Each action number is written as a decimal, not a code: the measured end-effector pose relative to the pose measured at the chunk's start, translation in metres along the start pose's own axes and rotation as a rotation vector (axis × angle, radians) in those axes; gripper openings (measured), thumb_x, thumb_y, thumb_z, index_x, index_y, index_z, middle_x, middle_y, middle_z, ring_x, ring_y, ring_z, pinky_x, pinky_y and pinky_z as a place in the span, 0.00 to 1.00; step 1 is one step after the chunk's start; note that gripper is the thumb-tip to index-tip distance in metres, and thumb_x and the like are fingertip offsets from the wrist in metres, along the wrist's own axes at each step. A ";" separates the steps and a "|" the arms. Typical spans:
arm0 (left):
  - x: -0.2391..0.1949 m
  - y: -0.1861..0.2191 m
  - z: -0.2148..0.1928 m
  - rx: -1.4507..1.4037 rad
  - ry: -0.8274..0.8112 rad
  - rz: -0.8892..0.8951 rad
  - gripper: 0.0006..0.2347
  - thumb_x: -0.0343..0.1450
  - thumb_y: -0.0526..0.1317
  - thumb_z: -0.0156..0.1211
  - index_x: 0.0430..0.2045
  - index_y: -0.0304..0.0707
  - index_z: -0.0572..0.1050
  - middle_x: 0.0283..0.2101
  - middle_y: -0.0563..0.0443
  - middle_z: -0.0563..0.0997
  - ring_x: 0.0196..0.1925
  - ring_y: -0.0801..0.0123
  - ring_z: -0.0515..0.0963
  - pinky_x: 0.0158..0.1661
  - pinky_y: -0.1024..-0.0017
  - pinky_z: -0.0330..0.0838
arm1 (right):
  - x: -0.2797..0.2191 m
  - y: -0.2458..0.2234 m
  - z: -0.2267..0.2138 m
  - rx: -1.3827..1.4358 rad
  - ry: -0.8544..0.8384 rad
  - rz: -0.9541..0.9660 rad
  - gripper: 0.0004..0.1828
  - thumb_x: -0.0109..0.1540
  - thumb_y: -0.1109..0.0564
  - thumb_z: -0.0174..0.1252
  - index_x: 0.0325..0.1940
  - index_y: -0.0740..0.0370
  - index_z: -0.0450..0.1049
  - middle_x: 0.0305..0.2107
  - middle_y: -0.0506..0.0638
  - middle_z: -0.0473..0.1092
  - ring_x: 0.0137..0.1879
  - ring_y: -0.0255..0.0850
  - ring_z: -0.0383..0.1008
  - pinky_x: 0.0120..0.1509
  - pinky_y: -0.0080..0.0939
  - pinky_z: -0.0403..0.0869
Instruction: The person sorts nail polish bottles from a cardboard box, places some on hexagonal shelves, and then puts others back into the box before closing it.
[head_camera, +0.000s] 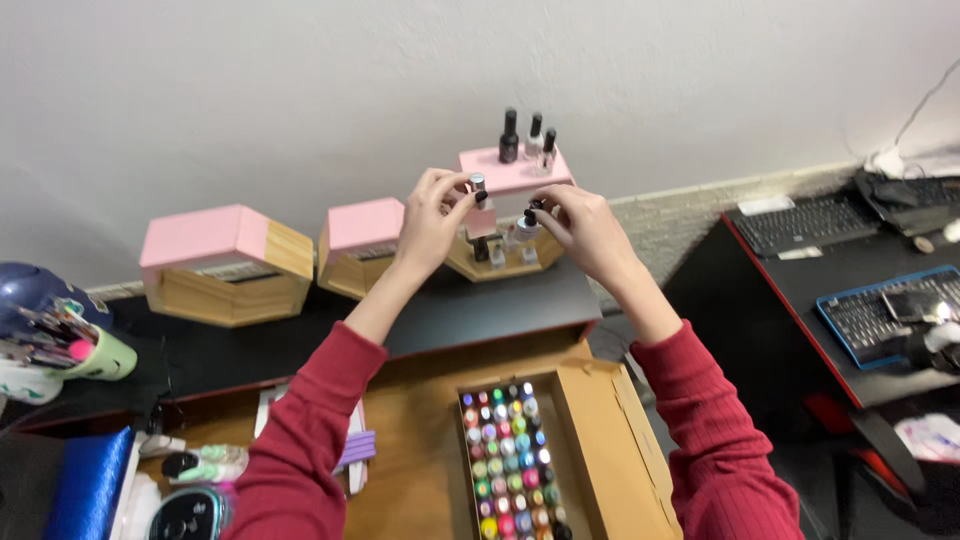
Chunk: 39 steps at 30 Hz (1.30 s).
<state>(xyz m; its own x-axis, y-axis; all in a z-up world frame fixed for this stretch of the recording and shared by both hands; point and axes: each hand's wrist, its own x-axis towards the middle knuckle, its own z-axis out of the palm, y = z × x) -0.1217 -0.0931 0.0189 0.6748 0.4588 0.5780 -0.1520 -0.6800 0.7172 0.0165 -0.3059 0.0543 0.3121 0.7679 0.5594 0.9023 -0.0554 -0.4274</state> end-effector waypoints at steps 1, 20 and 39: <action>-0.014 0.006 -0.002 -0.007 -0.012 -0.012 0.10 0.74 0.41 0.63 0.46 0.40 0.78 0.43 0.46 0.75 0.37 0.58 0.83 0.40 0.67 0.76 | -0.015 -0.008 -0.005 0.001 -0.008 0.016 0.09 0.66 0.58 0.61 0.50 0.57 0.77 0.30 0.50 0.75 0.30 0.45 0.74 0.39 0.42 0.74; -0.296 0.034 0.049 -0.232 -0.272 -0.280 0.10 0.69 0.39 0.70 0.44 0.47 0.81 0.33 0.51 0.78 0.31 0.69 0.78 0.35 0.75 0.73 | -0.314 -0.048 0.024 0.159 -0.498 0.418 0.09 0.63 0.60 0.63 0.48 0.59 0.77 0.30 0.52 0.73 0.33 0.45 0.73 0.44 0.45 0.74; -0.467 0.036 0.081 -0.252 -0.326 -0.637 0.12 0.68 0.34 0.69 0.44 0.49 0.82 0.39 0.48 0.82 0.34 0.67 0.82 0.37 0.72 0.75 | -0.495 -0.016 0.169 -0.118 -0.920 0.531 0.10 0.60 0.50 0.65 0.44 0.52 0.77 0.34 0.47 0.75 0.45 0.47 0.81 0.49 0.48 0.80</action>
<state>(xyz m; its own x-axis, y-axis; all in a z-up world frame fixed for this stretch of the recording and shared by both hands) -0.3835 -0.3784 -0.2564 0.8608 0.5001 -0.0944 0.2050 -0.1710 0.9637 -0.2031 -0.5771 -0.3359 0.3737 0.8110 -0.4501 0.7557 -0.5476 -0.3593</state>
